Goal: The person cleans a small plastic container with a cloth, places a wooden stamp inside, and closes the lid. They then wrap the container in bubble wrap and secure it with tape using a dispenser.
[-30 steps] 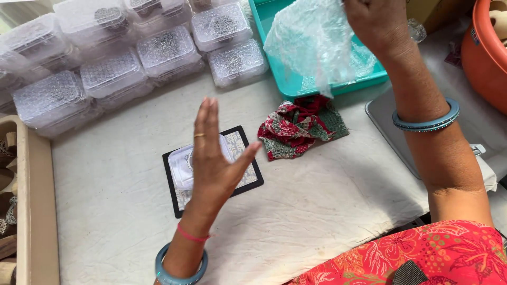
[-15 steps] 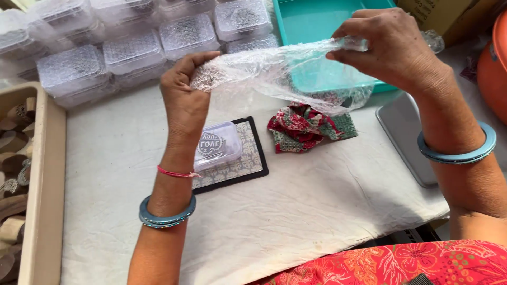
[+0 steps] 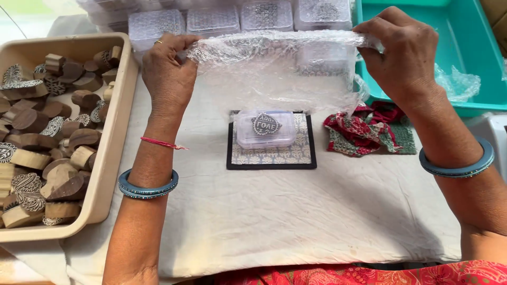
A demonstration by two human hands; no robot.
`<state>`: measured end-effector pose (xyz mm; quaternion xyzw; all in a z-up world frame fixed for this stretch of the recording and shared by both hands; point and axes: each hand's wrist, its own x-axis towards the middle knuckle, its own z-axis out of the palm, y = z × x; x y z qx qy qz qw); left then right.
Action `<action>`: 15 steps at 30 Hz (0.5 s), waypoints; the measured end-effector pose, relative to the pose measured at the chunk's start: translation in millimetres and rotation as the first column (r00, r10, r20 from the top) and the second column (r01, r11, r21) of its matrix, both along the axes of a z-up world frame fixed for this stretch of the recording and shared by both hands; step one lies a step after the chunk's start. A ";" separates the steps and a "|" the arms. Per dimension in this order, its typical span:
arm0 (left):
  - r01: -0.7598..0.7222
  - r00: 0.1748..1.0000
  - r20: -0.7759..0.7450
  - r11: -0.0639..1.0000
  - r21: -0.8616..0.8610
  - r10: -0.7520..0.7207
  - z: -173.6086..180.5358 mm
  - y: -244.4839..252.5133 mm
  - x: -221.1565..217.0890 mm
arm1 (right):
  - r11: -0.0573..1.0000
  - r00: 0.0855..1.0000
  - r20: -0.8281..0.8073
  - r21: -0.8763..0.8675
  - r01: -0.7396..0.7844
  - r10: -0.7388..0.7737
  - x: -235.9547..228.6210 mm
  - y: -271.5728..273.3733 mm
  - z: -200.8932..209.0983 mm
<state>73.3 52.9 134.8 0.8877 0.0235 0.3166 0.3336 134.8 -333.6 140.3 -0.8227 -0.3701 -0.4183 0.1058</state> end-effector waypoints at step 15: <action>0.249 0.927 -0.178 0.895 -0.369 -0.331 -88.5 39.6 -68.4 | 0.998 0.999 -0.031 -0.060 -0.028 0.027 -74.6 21.3 -49.7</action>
